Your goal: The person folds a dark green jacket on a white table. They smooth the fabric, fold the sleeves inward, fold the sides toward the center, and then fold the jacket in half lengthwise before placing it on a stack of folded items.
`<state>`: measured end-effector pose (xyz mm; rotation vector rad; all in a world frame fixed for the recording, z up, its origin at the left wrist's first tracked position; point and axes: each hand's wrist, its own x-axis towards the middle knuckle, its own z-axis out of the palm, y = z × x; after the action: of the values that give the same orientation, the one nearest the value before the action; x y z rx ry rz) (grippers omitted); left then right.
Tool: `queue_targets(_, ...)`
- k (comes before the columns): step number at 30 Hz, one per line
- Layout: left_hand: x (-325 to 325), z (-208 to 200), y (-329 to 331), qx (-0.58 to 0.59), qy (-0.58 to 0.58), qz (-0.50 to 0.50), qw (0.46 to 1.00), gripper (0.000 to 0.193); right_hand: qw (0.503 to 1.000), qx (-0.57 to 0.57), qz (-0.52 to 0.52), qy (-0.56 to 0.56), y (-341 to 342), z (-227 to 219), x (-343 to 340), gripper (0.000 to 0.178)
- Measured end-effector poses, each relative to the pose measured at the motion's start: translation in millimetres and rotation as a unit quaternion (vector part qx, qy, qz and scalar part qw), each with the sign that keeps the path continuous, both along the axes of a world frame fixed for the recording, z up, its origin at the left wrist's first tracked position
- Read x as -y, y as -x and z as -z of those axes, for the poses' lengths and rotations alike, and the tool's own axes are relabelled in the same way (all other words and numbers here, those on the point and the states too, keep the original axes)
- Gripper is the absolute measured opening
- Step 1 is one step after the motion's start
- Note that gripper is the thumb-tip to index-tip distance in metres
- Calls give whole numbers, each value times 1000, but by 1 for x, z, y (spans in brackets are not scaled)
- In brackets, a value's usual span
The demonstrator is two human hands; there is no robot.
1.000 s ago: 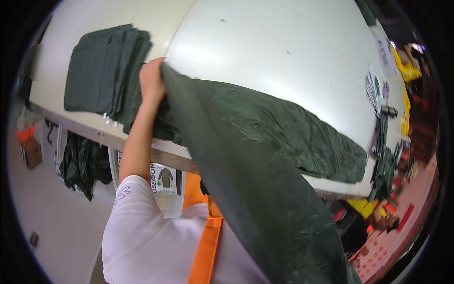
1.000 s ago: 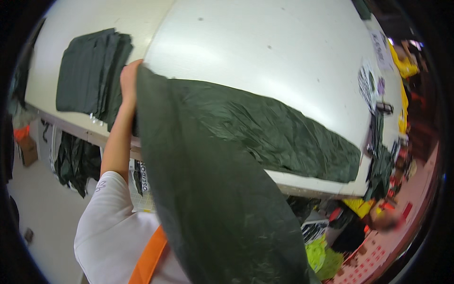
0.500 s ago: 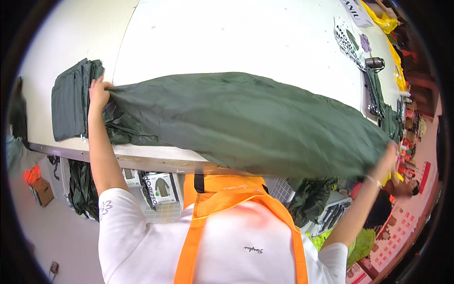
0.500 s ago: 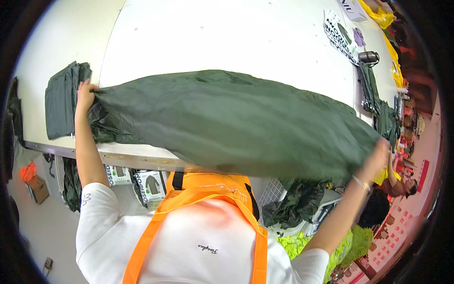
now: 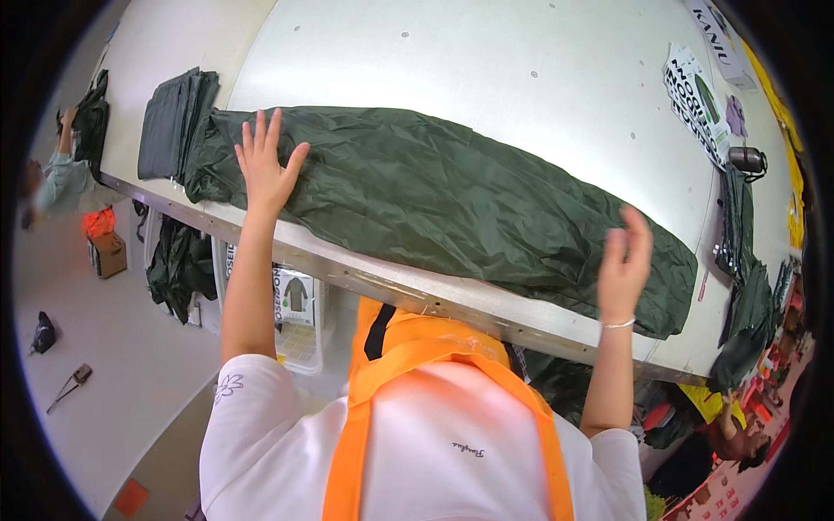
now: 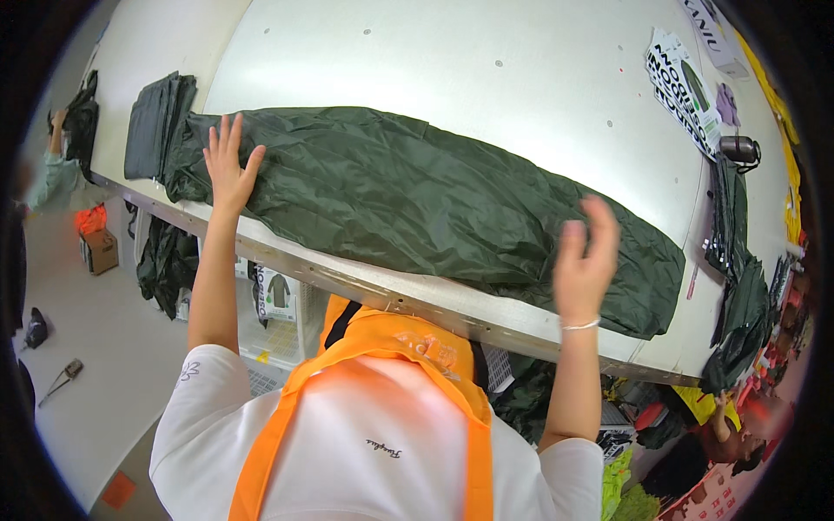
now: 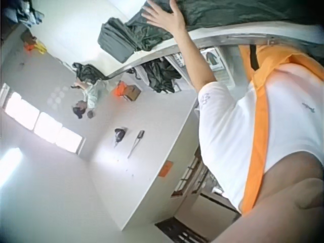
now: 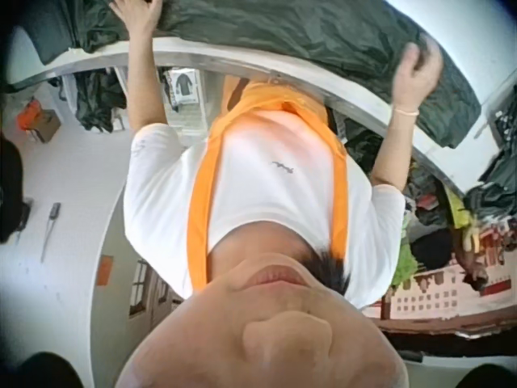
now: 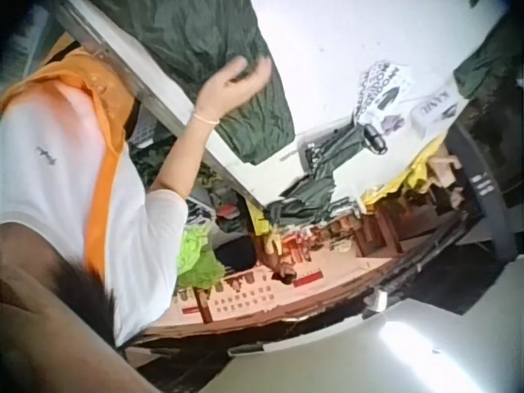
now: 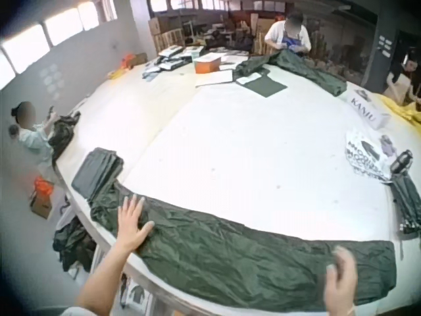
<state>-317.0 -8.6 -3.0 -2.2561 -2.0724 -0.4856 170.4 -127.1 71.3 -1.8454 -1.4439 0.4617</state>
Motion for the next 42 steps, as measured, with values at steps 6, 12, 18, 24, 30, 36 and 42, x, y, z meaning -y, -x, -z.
queue_targets(6, -29, 59, 2, -52, 121, -28, 991, 77, 921, 317, -192, 117, 51, 63, -11, 48)
queue_targets(12, -36, 94, -3, -95, 70, -17, 993, 83, 946, 238, -185, 118, 42, 135, -5, 56)
queue_targets(18, -35, 99, 3, -117, 74, -30, 990, 81, 998, 40, 16, -51, 10, 96, 2, 45)
queue_targets(24, -40, 106, 8, -107, 62, -12, 992, 76, 878, -261, 396, 68, -12, 127, 84, 27)
queue_targets(30, -38, 107, 12, -109, 68, -12, 992, 76, 942, -63, 321, -81, -3, 95, 47, 26)
queue_targets(36, -41, 105, 5, -107, 68, -3, 992, 77, 953, -18, 301, 24, -21, 124, 58, 18)
queue_targets(42, -36, 101, 5, -103, 62, -11, 993, 76, 961, 260, -78, 43, 20, 64, 6, 47)
